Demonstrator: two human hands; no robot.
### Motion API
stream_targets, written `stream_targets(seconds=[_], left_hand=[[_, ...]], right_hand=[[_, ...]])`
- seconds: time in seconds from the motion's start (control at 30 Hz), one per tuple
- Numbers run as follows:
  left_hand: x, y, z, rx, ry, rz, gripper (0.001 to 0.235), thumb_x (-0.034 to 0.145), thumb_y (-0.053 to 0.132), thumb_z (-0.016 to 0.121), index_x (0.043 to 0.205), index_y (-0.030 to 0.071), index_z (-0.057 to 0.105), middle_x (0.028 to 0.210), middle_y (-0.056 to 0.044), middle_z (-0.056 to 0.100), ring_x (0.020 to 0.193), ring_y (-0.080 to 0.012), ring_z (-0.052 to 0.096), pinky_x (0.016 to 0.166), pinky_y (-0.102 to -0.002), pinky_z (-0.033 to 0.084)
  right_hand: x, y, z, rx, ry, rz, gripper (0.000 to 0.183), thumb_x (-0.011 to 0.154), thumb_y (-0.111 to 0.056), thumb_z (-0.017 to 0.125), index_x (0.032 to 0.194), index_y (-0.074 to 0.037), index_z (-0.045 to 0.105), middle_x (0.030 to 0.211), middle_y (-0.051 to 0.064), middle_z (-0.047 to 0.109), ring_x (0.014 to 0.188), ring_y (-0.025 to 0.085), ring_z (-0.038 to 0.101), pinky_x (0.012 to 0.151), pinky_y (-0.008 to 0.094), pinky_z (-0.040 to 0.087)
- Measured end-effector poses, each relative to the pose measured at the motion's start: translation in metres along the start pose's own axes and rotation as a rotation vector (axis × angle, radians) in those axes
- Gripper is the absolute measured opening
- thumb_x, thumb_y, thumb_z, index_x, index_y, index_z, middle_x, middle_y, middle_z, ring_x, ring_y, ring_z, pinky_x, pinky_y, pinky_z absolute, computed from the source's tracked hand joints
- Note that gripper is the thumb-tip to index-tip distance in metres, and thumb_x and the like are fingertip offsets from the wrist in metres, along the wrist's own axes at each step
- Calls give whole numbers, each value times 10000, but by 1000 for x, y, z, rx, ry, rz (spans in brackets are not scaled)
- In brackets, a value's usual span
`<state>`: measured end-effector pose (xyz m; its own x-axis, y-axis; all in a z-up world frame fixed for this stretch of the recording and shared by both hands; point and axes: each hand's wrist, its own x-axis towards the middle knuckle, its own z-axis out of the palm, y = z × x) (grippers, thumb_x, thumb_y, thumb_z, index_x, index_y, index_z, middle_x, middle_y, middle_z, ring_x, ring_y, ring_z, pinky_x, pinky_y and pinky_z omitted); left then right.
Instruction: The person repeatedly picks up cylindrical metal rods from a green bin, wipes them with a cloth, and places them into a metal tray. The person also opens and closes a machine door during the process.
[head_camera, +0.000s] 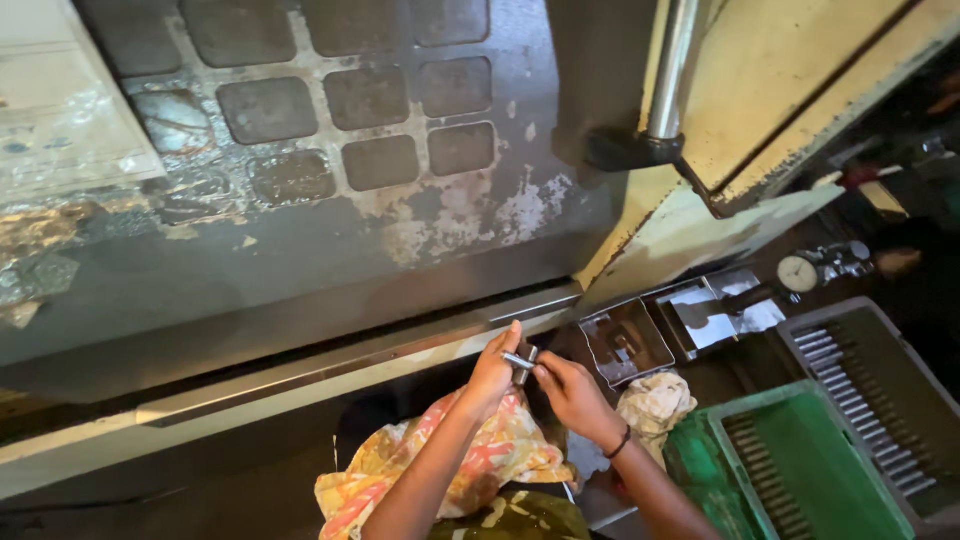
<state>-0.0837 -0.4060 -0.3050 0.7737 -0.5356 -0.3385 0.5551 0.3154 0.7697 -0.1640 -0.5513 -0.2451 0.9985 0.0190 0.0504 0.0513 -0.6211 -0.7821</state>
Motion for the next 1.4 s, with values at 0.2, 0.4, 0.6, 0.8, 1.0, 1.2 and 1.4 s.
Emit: stream_targets(seconds=[0.2,0.4,0.6,0.8,1.0,1.2,1.4], left_hand=[[14,-40,7,157,-135,-73,468,1025,574,521,831,149,555,573,35,500,402,-66,413,363,-236,250],[47,-80,24,197,-268,-281,473,987,623,565,899,159,585,603,43,525,426,-66,435,386,-238,272],[98,-98,49,508,-348,-149,416,1018,564,545,1055,190,724,631,10,580,453,-104,458,394,-296,331],[155,-111,97,1382,-284,625,405,992,495,570,1048,112,691,882,-165,726,841,-392,703,689,-531,546],[230,-115,126,1906,-632,542,344,837,554,660,1137,405,739,967,-49,768,908,-284,740,709,-467,583],[260,-145,136,2223,-599,289,374,900,229,611,1233,369,709,1122,-78,767,1010,-247,746,776,-432,576],[276,-167,150,2158,-569,459,326,937,150,587,1245,144,694,1271,-164,689,1014,-307,736,760,-438,593]], right_hand=[[-25,92,29,365,-42,143,270,961,-220,731,875,31,681,699,-13,574,662,71,466,548,309,385],[-65,185,38,487,6,305,396,991,-292,704,725,-3,657,567,-18,527,491,69,418,458,273,287],[-81,196,-8,958,208,367,257,965,-232,668,795,-78,550,578,-49,420,464,67,339,426,256,234],[-82,177,-60,867,501,480,209,1009,-236,609,921,-46,619,617,-94,338,479,20,279,426,226,189],[-72,179,-76,937,692,446,210,1041,-239,596,943,-55,625,613,-90,351,472,22,286,424,225,210],[-78,177,-74,1015,698,406,194,1020,-220,591,982,-40,652,614,-83,368,471,27,295,429,225,217],[-80,184,-70,1201,700,410,238,1037,-247,539,1043,-25,624,627,-63,389,485,49,331,444,239,259]])
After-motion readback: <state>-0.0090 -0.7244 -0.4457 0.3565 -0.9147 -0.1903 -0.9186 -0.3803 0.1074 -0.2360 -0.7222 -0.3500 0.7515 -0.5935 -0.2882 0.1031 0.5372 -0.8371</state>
